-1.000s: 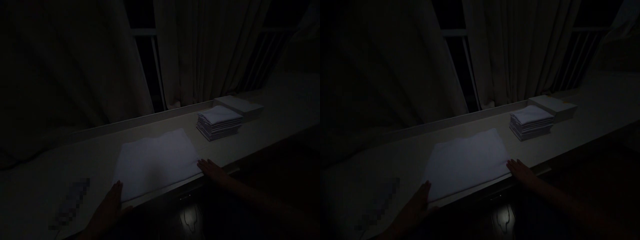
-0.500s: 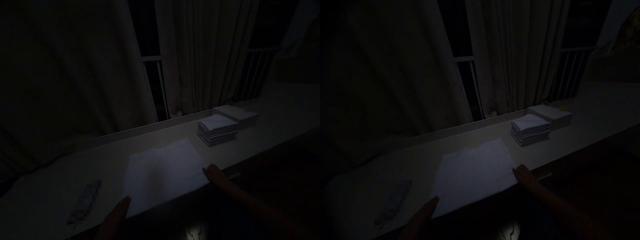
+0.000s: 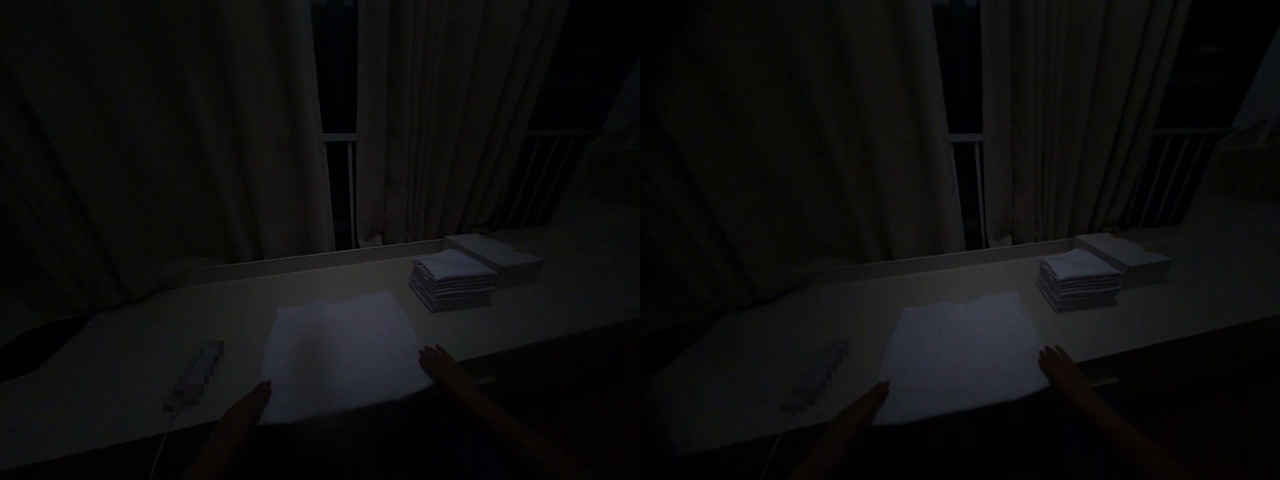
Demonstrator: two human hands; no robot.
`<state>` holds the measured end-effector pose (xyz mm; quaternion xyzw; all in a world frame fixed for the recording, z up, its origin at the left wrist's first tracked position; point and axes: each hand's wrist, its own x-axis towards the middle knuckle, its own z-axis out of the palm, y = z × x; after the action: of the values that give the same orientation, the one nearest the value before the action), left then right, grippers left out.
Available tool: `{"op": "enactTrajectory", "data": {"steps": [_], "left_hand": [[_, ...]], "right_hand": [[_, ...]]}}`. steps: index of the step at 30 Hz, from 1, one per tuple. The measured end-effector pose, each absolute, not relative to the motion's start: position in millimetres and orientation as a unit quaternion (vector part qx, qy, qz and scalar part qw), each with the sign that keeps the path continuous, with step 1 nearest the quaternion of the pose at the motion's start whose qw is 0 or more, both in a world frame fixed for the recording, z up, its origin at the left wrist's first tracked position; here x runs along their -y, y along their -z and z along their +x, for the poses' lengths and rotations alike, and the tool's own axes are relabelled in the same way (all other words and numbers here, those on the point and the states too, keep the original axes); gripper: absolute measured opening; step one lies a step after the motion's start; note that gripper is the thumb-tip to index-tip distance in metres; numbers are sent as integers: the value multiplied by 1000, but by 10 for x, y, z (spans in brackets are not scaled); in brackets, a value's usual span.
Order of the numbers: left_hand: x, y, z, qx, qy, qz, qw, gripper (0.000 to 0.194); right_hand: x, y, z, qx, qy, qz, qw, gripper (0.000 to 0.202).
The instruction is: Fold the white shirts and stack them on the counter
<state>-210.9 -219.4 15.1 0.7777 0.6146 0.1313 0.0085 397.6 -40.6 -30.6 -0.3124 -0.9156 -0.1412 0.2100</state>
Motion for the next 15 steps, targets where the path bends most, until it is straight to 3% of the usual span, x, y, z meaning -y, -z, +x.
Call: {"op": "enactTrajectory", "data": {"steps": [5, 10, 15], "left_hand": [[2204, -143, -2122, -642, -138, 751, 72, 52], [2263, -247, -2035, -635, -196, 736, 130, 55], [2257, -266, -1995, -658, -232, 699, 156, 54]], "right_hand": [[369, 318, 4021, 912, 101, -333, 216, 44], [365, 292, 4078, 882, 8, -383, 276, 36], [351, 236, 4170, 892, -95, -321, 303, 42]]}}
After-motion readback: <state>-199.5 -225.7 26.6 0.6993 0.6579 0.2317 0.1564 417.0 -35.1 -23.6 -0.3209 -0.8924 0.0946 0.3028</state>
